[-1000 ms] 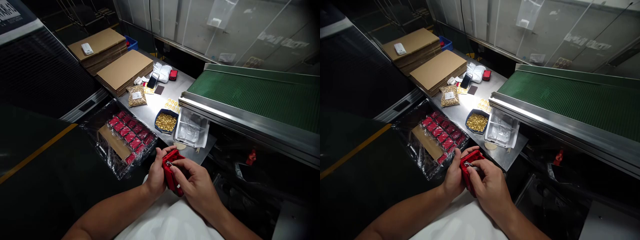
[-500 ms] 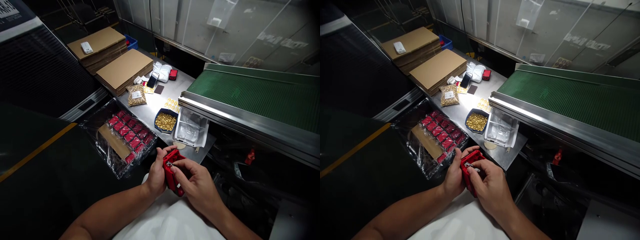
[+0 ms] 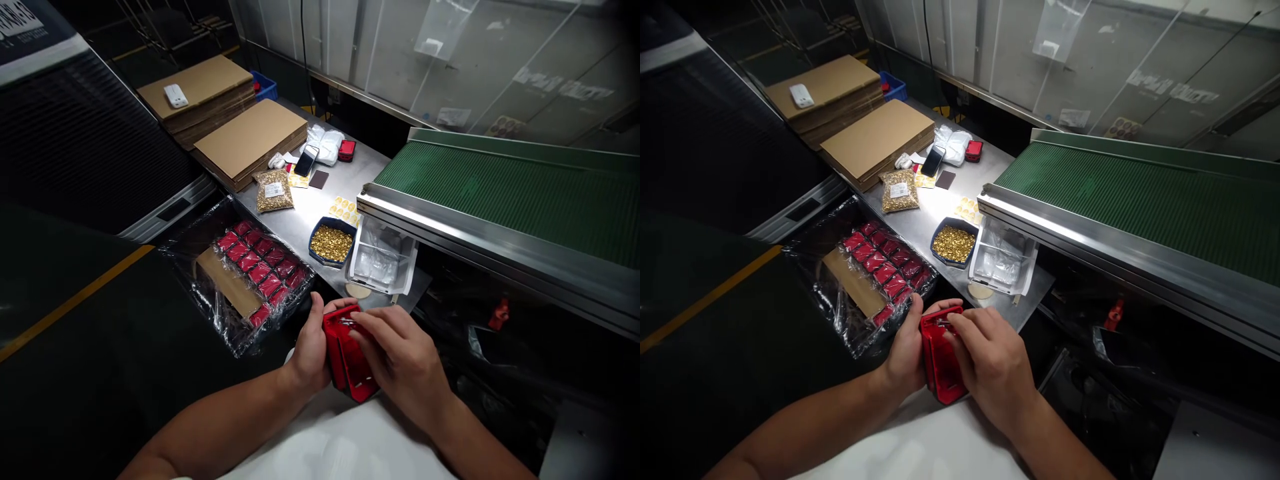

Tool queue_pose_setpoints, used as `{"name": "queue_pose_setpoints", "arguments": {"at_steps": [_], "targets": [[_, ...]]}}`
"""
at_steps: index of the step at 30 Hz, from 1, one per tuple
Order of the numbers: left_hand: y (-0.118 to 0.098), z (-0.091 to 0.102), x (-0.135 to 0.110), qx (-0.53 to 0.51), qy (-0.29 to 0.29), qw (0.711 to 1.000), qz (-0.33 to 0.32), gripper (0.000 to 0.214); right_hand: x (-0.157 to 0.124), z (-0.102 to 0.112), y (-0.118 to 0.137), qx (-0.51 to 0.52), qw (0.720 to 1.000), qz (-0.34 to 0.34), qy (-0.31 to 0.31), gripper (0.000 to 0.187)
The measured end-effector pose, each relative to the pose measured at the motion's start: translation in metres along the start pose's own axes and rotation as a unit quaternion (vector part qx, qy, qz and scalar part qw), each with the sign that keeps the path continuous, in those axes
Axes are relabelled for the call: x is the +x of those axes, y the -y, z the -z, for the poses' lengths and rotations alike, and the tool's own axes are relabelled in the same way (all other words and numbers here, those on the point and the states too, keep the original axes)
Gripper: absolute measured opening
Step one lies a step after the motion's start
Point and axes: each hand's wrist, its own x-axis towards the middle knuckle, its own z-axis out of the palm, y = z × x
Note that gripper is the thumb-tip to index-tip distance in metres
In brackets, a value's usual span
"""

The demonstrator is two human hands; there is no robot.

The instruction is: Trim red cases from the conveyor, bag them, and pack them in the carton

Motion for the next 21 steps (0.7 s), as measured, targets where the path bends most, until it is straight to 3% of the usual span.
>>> {"name": "queue_pose_setpoints", "arguments": {"at_steps": [3,15,18,21], "targets": [[-0.0002,0.0013,0.0003,-0.001,0.001,1.000,0.019,0.068,0.0036,0.0005,0.0009,-0.037,0.998,0.045,0.024,0.026],[0.0014,0.0031,0.0007,0.005,0.014,0.998,0.054,0.072,0.0073,0.0004,0.0018,-0.049,0.995,0.076,0.041,0.022],[0.0021,0.0035,0.0010,0.002,0.020,0.998,0.054,0.070,0.0053,0.0031,-0.0006,-0.039,0.997,0.061,0.018,0.025],[0.0007,0.0037,0.0013,-0.009,0.026,0.998,0.056,0.070,0.0000,0.0085,0.0006,-0.003,0.999,0.002,-0.045,0.031]]}}
